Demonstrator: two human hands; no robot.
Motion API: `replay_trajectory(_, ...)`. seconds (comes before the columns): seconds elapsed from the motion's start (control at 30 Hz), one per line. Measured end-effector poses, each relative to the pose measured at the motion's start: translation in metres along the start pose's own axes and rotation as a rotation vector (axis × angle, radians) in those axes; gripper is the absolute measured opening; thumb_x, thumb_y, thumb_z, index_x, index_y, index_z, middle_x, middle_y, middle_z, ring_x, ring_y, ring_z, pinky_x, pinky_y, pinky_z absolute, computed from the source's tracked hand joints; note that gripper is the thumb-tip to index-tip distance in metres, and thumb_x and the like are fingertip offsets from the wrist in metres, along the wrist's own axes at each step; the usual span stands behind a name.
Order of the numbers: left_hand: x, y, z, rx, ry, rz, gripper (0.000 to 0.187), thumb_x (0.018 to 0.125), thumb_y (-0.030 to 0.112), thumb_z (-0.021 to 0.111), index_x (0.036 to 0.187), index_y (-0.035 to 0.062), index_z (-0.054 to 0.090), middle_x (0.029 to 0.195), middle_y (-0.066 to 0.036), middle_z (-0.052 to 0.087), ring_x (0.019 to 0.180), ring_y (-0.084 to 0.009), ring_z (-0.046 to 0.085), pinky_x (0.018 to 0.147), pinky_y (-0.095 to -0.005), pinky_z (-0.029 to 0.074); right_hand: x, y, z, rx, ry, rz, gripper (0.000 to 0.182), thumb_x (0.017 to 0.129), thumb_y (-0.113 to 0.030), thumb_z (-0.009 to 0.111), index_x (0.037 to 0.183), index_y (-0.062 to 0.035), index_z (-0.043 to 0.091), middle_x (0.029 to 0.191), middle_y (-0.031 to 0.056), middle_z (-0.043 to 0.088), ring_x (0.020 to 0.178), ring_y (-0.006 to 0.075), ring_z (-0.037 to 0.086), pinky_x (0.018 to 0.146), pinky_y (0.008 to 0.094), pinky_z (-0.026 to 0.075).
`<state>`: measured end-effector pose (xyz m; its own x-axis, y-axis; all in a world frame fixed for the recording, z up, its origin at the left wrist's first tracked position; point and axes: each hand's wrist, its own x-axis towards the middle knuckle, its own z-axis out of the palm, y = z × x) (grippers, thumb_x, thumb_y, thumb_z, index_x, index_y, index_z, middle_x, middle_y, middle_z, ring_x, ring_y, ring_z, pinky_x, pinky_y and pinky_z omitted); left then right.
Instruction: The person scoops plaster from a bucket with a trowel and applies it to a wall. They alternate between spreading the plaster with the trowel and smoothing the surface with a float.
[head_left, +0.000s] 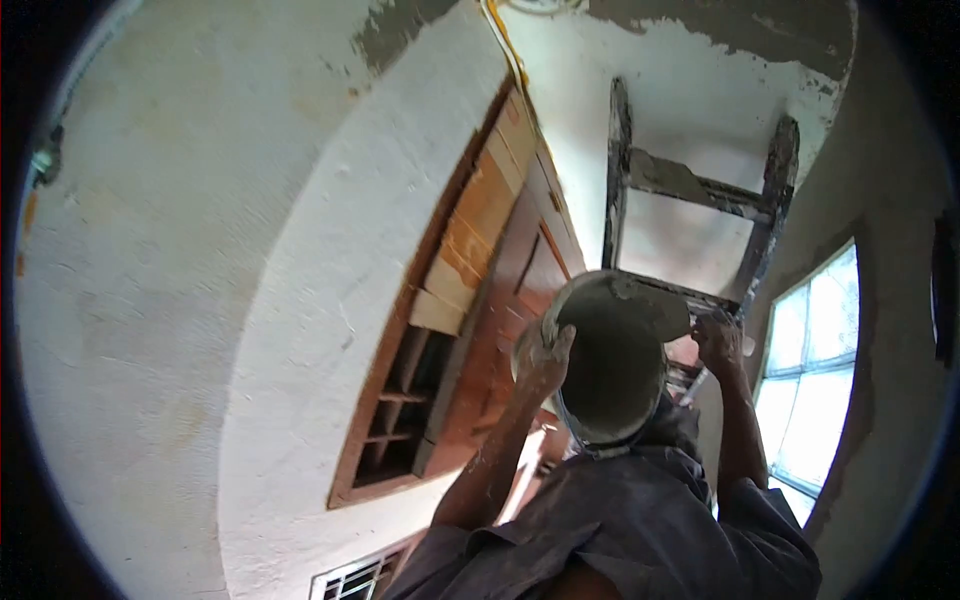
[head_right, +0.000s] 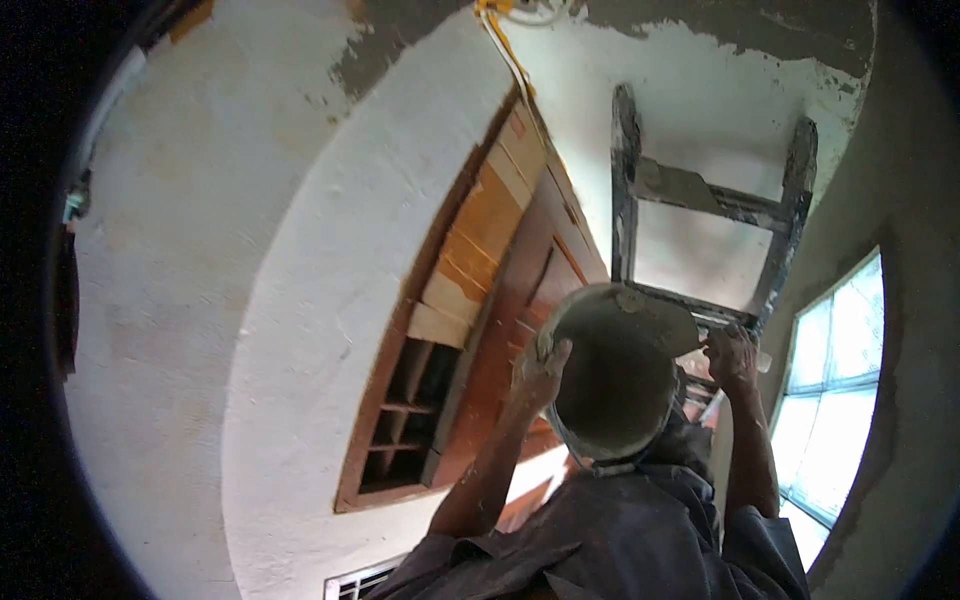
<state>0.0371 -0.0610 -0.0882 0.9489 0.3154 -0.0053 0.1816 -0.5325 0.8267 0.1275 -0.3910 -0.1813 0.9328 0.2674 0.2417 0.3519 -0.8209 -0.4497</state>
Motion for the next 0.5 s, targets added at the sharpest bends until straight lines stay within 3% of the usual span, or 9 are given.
replay_trajectory(0.07,0.002,0.005,-0.017,-0.156,-0.080,-0.166,0.058,0.093,0.045,0.062,0.132,0.0031,0.056,0.125,-0.018,0.062,0.117,-0.0308,0.059,0.100,-0.0409,0.044,0.006,-0.015,-0.014,0.094,0.056,-0.073,0.015,0.070,-0.010,0.073,0.083,-0.0073,0.066,0.082,0.0113,0.064,0.090,0.0349,0.061,0.078,0.0462,0.047)
replay_trajectory(0.2,0.004,-0.026,-0.017,-0.150,-0.010,-0.208,0.050,0.096,0.042,0.060,0.125,0.0018,0.060,0.115,-0.018,0.067,0.109,-0.0320,0.063,0.093,-0.0402,0.047,-0.001,-0.029,-0.019,0.280,-0.102,0.010,0.013,0.073,-0.009,0.070,0.084,-0.0062,0.064,0.077,0.0114,0.063,0.077,0.0355,0.063,0.068,0.0471,0.048)
replay_trajectory(0.23,0.000,-0.008,-0.022,-0.133,-0.006,-0.213,0.050,0.095,0.042,0.060,0.125,0.0016,0.059,0.116,-0.018,0.067,0.110,-0.0307,0.063,0.094,-0.0394,0.047,0.001,-0.041,-0.033,0.323,-0.255,0.030,0.016,0.074,-0.009,0.068,0.089,-0.0055,0.065,0.081,0.0123,0.066,0.077,0.0339,0.066,0.068,0.0449,0.051)
replay_trajectory(0.33,0.002,-0.020,-0.023,-0.149,-0.008,-0.207,0.051,0.094,0.040,0.063,0.128,0.0013,0.058,0.117,-0.016,0.066,0.110,-0.0278,0.062,0.095,-0.0370,0.046,0.005,-0.081,-0.047,0.566,-0.235,0.084,0.022,0.075,-0.010,0.068,0.097,-0.0056,0.066,0.091,0.0145,0.070,0.086,0.0317,0.068,0.074,0.0425,0.053)
replay_trajectory(0.37,0.003,-0.031,-0.022,-0.163,-0.013,-0.204,0.052,0.094,0.040,0.064,0.129,0.0012,0.058,0.118,-0.015,0.066,0.110,-0.0269,0.061,0.095,-0.0363,0.046,0.006,-0.083,-0.040,0.579,-0.212,0.018,0.036,0.078,-0.009,0.067,0.113,-0.0043,0.065,0.098,0.0171,0.071,0.089,0.0314,0.070,0.077,0.0409,0.054)
replay_trajectory(0.47,0.003,-0.037,-0.023,-0.152,-0.015,-0.288,0.053,0.094,0.039,0.065,0.131,0.0015,0.056,0.121,-0.014,0.065,0.112,-0.0256,0.060,0.097,-0.0357,0.044,0.021,-0.107,-0.029,0.888,-0.166,-0.110,0.044,0.082,-0.010,0.065,0.125,-0.0015,0.060,0.095,0.0167,0.070,0.082,0.0262,0.071,0.073,0.0375,0.055)
replay_trajectory(0.5,0.003,-0.037,-0.024,-0.155,-0.017,-0.293,0.054,0.094,0.039,0.065,0.131,0.0014,0.056,0.121,-0.014,0.065,0.113,-0.0254,0.060,0.098,-0.0358,0.044,0.030,-0.121,-0.040,0.991,-0.275,-0.040,0.045,0.084,-0.010,0.063,0.128,-0.0008,0.058,0.095,0.0153,0.070,0.079,0.0231,0.070,0.071,0.0355,0.055)
